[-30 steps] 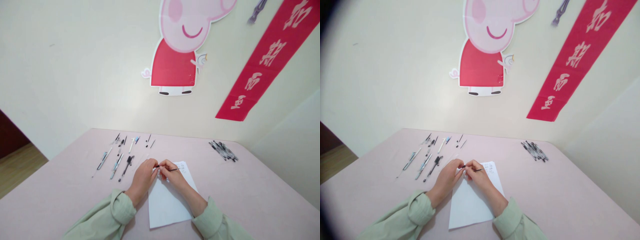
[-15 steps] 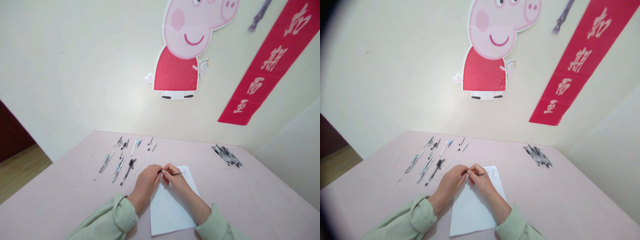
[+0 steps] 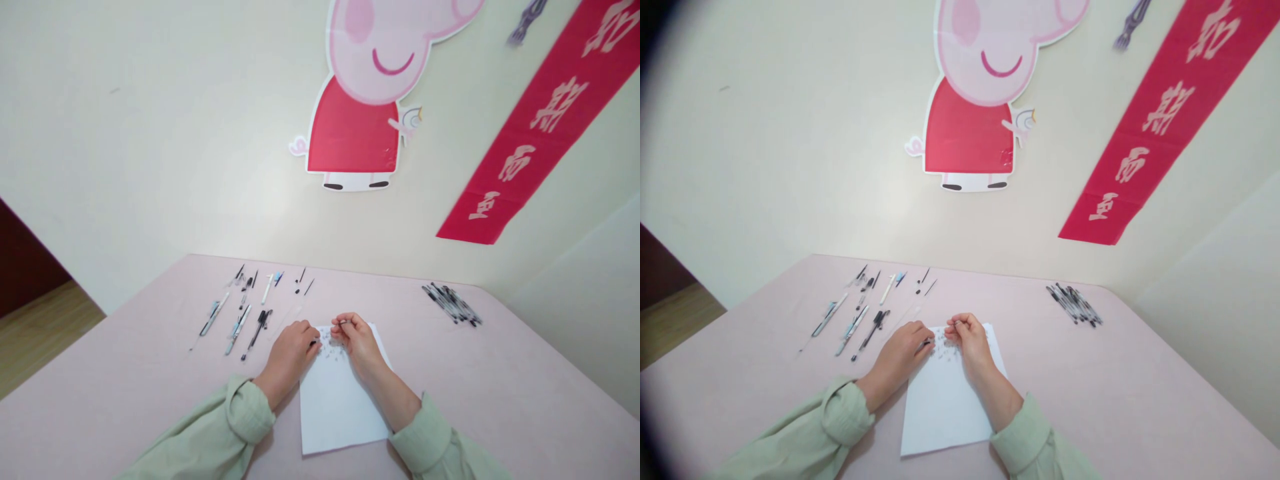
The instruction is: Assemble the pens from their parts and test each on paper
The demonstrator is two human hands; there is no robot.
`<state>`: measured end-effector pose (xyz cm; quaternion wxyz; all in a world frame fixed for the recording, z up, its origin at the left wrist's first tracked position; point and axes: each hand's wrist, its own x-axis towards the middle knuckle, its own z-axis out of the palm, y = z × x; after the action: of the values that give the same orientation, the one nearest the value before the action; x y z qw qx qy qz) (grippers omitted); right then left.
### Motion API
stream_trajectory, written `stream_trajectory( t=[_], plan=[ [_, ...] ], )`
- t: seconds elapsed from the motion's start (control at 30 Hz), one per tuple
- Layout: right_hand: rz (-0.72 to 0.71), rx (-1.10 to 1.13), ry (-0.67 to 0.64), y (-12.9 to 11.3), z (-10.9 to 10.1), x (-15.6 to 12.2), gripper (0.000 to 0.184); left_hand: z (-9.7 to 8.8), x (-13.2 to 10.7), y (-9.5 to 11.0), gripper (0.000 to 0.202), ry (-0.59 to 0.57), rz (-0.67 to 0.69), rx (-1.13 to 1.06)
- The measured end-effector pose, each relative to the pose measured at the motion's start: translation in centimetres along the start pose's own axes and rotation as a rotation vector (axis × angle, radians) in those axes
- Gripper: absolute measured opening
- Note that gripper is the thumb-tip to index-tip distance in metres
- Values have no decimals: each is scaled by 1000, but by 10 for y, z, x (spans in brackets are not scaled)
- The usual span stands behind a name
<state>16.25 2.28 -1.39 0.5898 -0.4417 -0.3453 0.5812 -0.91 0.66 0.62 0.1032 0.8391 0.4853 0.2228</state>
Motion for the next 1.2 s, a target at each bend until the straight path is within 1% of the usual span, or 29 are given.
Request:
stream_trajectory(
  t=[0.1,0.2,0.27,0.37,0.47,0.57,0.63,0.7,0.73,0.8,0.9,1.0,1.07,1.1,1.2],
  plan=[
    [-1,2,0,-1,1,0,23,-10,2,-4,14,53,-40,66],
    [-13,-8,1,-1,2,-1,27,-23,4,-15,14,157,-143,218],
    [-15,-33,-6,-1,2,-1,26,-29,5,-24,14,192,-204,316],
    [-12,-63,-3,0,1,-1,26,-32,4,-34,13,172,-244,423],
    [-10,-77,-9,-1,1,-2,24,-30,3,-38,13,141,-253,471],
    [-13,-105,-24,-2,1,-3,24,-30,3,-37,10,144,-252,457],
    [-15,-136,-18,-2,1,-3,25,-32,5,-36,9,185,-259,399],
    [-23,-184,-16,-2,2,-4,27,-33,8,-36,9,251,-277,244],
    [-33,-219,-21,-2,3,-4,28,-33,11,-36,9,282,-288,118],
    [-80,-316,-41,-3,4,-5,27,-31,15,-34,12,329,-315,-215],
    [-223,-487,-68,-6,4,-8,24,-26,21,-28,23,323,-426,-744],
    [-330,-610,-97,-9,5,-13,24,-24,21,-21,31,323,-561,-1155],
    [-358,-666,-116,-11,6,-16,23,-24,21,-20,27,380,-613,-1344],
    [-369,-687,-122,-11,7,-17,22,-24,21,-21,23,412,-629,-1400],
    [-396,-725,-131,-12,9,-20,18,-25,22,-26,14,480,-650,-1436]
  ],
)
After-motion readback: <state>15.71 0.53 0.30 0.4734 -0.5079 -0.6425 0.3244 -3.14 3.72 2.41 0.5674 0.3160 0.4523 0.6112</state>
